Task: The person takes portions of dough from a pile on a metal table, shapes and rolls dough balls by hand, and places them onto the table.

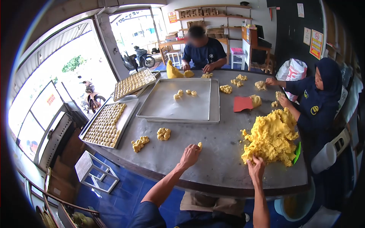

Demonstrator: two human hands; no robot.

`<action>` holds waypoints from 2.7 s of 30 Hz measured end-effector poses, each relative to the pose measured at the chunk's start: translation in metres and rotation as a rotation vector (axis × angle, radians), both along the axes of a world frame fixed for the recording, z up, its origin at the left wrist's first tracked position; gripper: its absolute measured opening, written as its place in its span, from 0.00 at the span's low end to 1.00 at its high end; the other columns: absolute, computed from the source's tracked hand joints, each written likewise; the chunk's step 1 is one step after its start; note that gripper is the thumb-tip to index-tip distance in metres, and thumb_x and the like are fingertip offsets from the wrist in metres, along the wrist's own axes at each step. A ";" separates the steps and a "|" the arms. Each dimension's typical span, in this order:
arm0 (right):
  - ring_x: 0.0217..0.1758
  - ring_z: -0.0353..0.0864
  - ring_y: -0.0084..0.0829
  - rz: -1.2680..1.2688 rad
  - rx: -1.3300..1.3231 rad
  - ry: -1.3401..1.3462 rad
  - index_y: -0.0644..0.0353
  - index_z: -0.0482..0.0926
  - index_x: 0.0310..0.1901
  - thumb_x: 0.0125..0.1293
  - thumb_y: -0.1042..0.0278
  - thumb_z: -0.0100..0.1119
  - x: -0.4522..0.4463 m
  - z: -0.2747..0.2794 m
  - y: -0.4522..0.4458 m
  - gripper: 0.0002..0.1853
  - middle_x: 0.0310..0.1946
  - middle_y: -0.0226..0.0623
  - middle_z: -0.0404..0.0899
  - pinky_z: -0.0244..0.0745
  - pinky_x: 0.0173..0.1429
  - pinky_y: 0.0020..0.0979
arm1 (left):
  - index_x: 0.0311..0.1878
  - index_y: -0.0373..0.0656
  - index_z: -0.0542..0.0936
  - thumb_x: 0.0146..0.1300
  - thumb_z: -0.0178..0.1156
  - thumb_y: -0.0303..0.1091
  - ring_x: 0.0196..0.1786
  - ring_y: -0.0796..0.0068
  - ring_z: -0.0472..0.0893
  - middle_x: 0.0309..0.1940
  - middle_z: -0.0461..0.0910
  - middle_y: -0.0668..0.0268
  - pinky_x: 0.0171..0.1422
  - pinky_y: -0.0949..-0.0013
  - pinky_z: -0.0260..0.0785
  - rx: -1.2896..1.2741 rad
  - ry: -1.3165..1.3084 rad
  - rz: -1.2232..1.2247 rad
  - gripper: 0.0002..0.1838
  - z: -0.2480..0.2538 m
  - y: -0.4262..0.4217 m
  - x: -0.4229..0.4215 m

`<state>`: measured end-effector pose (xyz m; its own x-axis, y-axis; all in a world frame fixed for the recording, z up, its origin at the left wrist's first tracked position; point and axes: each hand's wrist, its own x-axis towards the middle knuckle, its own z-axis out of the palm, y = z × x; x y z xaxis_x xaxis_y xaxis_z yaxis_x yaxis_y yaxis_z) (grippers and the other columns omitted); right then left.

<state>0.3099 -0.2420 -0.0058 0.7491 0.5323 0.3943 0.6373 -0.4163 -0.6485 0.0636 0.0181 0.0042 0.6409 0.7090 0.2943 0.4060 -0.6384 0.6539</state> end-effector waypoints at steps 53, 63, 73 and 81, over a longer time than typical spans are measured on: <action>0.54 0.83 0.47 -0.005 -0.117 -0.061 0.63 0.85 0.50 0.62 0.80 0.61 0.015 0.018 -0.089 0.15 0.50 0.47 0.85 0.76 0.59 0.39 | 0.46 0.40 0.79 0.70 0.61 0.34 0.49 0.59 0.78 0.41 0.80 0.59 0.57 0.54 0.65 -0.081 0.104 0.095 0.09 0.014 -0.119 0.003; 0.56 0.80 0.53 -0.146 -0.133 -0.091 0.68 0.82 0.51 0.61 0.84 0.57 0.031 0.021 -0.119 0.16 0.52 0.53 0.82 0.73 0.62 0.44 | 0.51 0.32 0.83 0.70 0.66 0.34 0.41 0.81 0.81 0.39 0.85 0.66 0.49 0.75 0.74 -0.591 -0.487 0.053 0.14 -0.012 -0.108 -0.015; 0.62 0.74 0.55 0.290 -0.250 0.000 0.69 0.75 0.62 0.59 0.86 0.57 -0.063 0.046 -0.048 0.26 0.55 0.55 0.77 0.70 0.66 0.44 | 0.56 0.35 0.80 0.67 0.68 0.34 0.48 0.71 0.87 0.44 0.88 0.52 0.52 0.71 0.78 -0.643 -0.284 0.074 0.18 0.015 -0.119 0.009; 0.50 0.85 0.49 0.349 0.154 0.229 0.65 0.82 0.57 0.61 0.83 0.62 -0.105 0.060 0.002 0.20 0.48 0.50 0.84 0.79 0.53 0.38 | 0.57 0.33 0.82 0.74 0.60 0.36 0.43 0.82 0.82 0.43 0.87 0.62 0.51 0.74 0.77 -0.829 -0.363 -0.048 0.17 0.026 -0.142 0.052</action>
<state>0.2047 -0.2400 0.0543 0.6124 0.7169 0.3332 0.5549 -0.0895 -0.8271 0.1155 -0.1237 0.0307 0.6426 0.7584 -0.1094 0.0706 0.0836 0.9940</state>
